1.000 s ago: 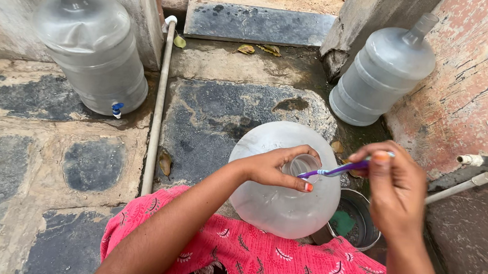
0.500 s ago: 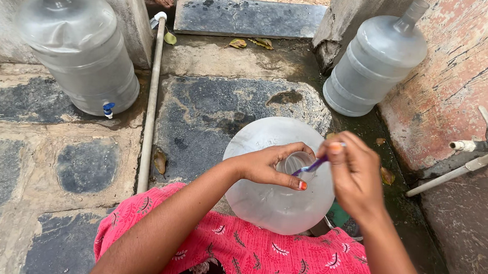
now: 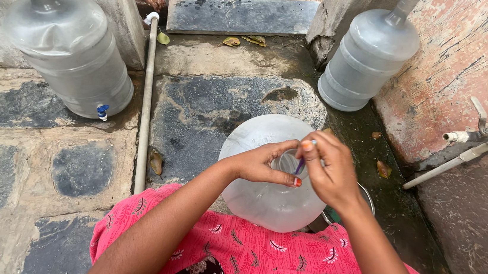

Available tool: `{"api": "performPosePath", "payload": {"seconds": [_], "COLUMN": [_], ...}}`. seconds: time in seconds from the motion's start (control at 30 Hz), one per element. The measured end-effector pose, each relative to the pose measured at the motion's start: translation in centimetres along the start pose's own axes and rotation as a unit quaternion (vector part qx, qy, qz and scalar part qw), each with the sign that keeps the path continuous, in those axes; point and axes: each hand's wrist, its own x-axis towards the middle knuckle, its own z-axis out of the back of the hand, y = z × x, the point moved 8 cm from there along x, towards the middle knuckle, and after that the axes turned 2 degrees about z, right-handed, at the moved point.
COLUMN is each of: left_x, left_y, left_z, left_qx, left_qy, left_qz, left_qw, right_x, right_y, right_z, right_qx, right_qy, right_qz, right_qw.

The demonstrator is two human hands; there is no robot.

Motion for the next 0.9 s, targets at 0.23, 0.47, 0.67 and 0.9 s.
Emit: {"api": "performPosePath", "payload": {"seconds": [0.23, 0.47, 0.67, 0.9], "left_x": [0.1, 0.3, -0.2, -0.2], "left_y": [0.6, 1.7, 0.6, 0.0], "left_z": [-0.3, -0.9, -0.2, -0.4], "left_qx": [0.026, 0.016, 0.017, 0.02], "left_qy": [0.018, 0.003, 0.003, 0.004], "left_qz": [-0.006, -0.012, 0.0, -0.011], "left_qw": [0.999, 1.0, 1.0, 1.0], "right_x": [-2.1, 0.0, -0.9, -1.7], "right_y": [4.4, 0.3, 1.9, 3.9], "right_z": [5.8, -1.6, 3.1, 3.5], "right_qx": [-0.027, -0.031, 0.0, 0.007], "right_qy": [-0.061, 0.055, -0.021, -0.036], "right_qz": [0.076, 0.046, 0.032, 0.073], "right_qw": [0.995, 0.997, 0.999, 0.997]}}
